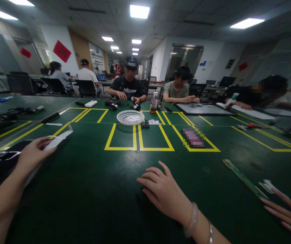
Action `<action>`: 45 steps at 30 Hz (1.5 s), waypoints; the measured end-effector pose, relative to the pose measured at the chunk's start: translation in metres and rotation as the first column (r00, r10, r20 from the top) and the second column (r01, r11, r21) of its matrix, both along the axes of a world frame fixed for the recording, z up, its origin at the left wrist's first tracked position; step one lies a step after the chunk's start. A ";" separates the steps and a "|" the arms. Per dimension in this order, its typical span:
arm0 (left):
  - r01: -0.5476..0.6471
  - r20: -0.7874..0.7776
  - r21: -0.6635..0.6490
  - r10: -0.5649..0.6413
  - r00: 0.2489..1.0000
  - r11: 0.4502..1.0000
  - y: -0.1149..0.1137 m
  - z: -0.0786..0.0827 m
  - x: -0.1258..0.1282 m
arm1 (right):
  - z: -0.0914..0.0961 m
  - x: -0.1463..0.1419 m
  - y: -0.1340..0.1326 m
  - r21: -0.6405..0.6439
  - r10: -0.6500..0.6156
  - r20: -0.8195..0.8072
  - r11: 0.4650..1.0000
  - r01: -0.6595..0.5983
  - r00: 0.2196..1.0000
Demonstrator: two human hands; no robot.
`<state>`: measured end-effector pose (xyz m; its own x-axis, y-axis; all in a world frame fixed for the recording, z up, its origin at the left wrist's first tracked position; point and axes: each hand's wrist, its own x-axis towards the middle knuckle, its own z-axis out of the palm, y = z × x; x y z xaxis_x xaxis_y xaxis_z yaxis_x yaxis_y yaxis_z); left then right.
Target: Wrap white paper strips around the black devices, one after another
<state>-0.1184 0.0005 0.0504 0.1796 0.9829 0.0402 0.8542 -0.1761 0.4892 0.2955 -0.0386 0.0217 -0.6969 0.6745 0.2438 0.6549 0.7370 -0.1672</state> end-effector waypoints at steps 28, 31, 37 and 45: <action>0.421 0.215 -0.269 -0.372 0.903 0.866 -0.016 -0.026 0.098 | -0.001 -0.002 0.002 -0.134 0.037 0.009 0.990 -0.036 0.999; 0.221 0.076 -0.180 -0.210 0.975 0.959 0.007 -0.034 0.063 | -0.004 -0.002 0.002 -0.118 0.052 0.026 0.992 -0.048 0.998; -0.432 -0.346 0.117 0.445 0.826 0.894 0.032 -0.045 -0.060 | -0.005 -0.002 0.002 -0.072 0.072 0.053 0.995 -0.068 0.996; -0.789 -0.449 -0.003 0.704 0.550 0.615 0.017 -0.073 -0.164 | -0.003 -0.001 0.001 -0.105 0.080 0.053 0.992 -0.074 0.995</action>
<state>-0.2824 0.0179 -0.0226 -0.6656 0.7448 -0.0478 0.7428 0.6673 0.0539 0.2943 -0.0375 0.0186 -0.7586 0.6376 0.1341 0.6073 0.7666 -0.2087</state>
